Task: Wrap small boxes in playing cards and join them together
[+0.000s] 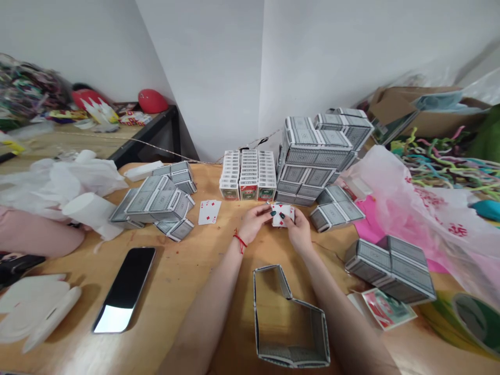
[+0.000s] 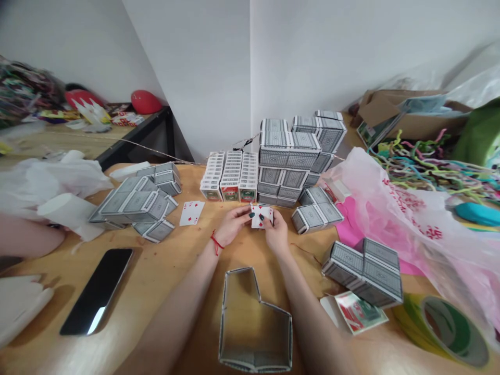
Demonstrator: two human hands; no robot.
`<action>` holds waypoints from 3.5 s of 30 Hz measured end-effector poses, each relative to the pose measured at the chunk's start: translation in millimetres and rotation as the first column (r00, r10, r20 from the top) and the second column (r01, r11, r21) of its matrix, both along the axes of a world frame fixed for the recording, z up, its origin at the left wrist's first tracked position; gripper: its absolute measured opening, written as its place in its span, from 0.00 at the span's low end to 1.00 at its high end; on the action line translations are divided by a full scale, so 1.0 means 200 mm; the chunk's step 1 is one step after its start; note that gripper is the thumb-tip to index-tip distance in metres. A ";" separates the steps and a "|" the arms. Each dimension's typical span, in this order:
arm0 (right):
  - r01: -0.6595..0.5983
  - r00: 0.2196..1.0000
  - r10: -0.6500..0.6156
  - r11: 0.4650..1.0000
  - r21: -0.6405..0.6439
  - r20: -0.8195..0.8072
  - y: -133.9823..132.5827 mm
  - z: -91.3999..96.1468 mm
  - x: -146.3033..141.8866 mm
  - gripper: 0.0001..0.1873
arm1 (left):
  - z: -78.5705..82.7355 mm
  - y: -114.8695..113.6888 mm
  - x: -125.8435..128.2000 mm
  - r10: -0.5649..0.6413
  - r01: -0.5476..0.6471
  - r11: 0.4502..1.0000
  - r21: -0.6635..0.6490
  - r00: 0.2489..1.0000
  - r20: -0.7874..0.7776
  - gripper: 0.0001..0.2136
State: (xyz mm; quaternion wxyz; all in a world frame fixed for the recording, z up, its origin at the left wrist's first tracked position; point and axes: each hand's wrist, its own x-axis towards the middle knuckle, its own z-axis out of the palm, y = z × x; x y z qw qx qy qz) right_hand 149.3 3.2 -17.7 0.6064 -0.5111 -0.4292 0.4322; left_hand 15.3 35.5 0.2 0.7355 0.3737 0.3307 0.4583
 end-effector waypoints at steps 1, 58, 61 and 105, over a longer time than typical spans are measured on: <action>-0.006 1.000 0.006 1.000 0.005 0.007 0.00 0.00 0.00 0.18 | 0.00 0.00 0.00 0.013 -0.013 1.000 0.008 1.000 -0.018 0.16; 0.069 0.998 -0.069 0.998 0.010 0.015 -0.04 0.06 -0.06 0.17 | 0.01 -0.05 0.02 0.446 -0.141 0.809 0.571 0.779 -0.441 0.09; 0.035 0.999 -0.035 0.999 0.011 -0.020 -0.04 0.06 -0.06 0.15 | 0.01 -0.05 0.02 0.464 -0.148 0.800 0.582 0.767 -0.443 0.09; 0.125 0.982 -0.118 0.991 -0.044 0.149 0.00 -0.01 0.04 0.17 | -0.01 -0.07 0.03 0.379 0.147 0.764 0.628 0.686 -0.621 0.17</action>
